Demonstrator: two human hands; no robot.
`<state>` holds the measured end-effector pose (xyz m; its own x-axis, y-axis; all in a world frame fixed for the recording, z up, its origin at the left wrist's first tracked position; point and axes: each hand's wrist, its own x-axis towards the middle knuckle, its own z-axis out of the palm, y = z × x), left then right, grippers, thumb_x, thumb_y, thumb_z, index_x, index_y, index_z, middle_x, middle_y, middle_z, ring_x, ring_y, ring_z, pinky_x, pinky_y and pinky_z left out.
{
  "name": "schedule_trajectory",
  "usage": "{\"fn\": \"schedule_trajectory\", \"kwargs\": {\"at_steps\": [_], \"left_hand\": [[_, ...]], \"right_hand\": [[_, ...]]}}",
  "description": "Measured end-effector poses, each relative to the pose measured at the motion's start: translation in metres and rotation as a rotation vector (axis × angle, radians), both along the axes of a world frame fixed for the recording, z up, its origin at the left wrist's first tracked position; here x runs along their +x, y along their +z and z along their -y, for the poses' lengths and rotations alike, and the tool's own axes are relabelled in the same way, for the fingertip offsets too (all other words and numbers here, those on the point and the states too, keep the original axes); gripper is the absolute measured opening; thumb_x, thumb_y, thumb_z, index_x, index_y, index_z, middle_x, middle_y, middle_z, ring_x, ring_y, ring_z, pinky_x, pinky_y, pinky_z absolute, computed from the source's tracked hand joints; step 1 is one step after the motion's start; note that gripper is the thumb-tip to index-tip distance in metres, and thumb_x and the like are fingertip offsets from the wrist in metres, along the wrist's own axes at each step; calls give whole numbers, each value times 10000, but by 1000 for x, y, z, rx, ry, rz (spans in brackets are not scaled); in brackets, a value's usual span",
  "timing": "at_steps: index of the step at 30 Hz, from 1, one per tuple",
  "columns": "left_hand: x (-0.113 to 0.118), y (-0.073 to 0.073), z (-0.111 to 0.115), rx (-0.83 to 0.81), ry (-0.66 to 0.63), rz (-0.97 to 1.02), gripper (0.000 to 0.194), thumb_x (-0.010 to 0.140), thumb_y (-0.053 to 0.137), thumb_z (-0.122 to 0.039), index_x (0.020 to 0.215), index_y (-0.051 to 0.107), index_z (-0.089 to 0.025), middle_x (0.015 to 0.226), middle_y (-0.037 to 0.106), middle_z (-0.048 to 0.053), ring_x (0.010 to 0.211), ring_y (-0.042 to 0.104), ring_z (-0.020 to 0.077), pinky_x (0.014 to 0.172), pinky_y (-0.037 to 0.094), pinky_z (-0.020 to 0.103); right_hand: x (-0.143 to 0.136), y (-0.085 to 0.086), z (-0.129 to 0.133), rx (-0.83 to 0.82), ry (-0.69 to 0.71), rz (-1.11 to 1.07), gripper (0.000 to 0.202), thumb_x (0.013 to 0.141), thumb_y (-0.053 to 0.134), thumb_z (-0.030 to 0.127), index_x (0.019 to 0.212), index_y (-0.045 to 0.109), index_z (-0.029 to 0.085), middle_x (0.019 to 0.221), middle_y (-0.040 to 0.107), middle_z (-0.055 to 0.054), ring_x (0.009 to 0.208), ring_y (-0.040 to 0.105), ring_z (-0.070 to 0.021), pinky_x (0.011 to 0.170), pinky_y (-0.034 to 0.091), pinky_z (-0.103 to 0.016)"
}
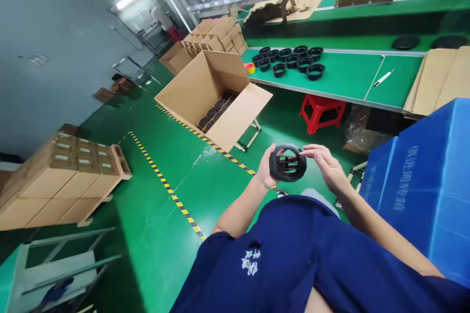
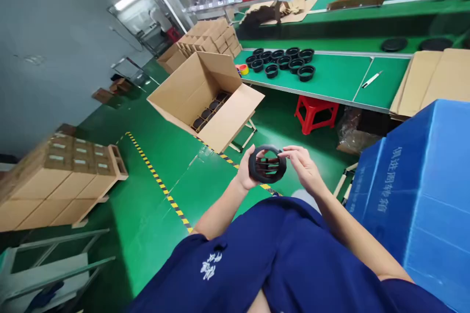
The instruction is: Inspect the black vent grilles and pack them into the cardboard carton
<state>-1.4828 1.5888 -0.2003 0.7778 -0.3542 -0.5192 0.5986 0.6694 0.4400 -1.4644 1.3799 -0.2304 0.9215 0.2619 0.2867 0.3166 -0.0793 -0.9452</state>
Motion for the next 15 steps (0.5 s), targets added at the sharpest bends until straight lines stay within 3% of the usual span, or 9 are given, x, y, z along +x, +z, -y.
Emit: {"fn": "schedule_trajectory", "kwargs": {"at_steps": [6, 11, 15], "left_hand": [[111, 5, -20, -65, -46, -35, 514, 960, 507, -603, 1175, 698, -177, 1059, 781, 141, 1041, 740, 335, 1025, 505, 520], [201, 5, -20, -74, -72, -31, 515, 962, 492, -610, 1162, 702, -184, 1090, 774, 157, 1066, 733, 363, 1002, 513, 548], [277, 17, -13, -69, -39, -20, 553, 972, 463, -613, 1270, 673, -198, 1143, 763, 152, 1107, 716, 362, 1018, 501, 564]], "right_hand": [[82, 3, -21, 46, -85, -90, 463, 1042, 430, 604, 1109, 760, 286, 1308, 613, -80, 1251, 566, -255, 1065, 522, -444], [185, 2, -23, 65, -57, -95, 456, 1037, 439, 610, 1102, 764, 297, 1316, 614, -73, 1282, 551, -256, 1062, 520, -438], [275, 16, -17, 60, -13, -111, 452, 1036, 440, 610, 1085, 773, 309, 1309, 623, -62, 1269, 561, -247, 1048, 530, -423]]}}
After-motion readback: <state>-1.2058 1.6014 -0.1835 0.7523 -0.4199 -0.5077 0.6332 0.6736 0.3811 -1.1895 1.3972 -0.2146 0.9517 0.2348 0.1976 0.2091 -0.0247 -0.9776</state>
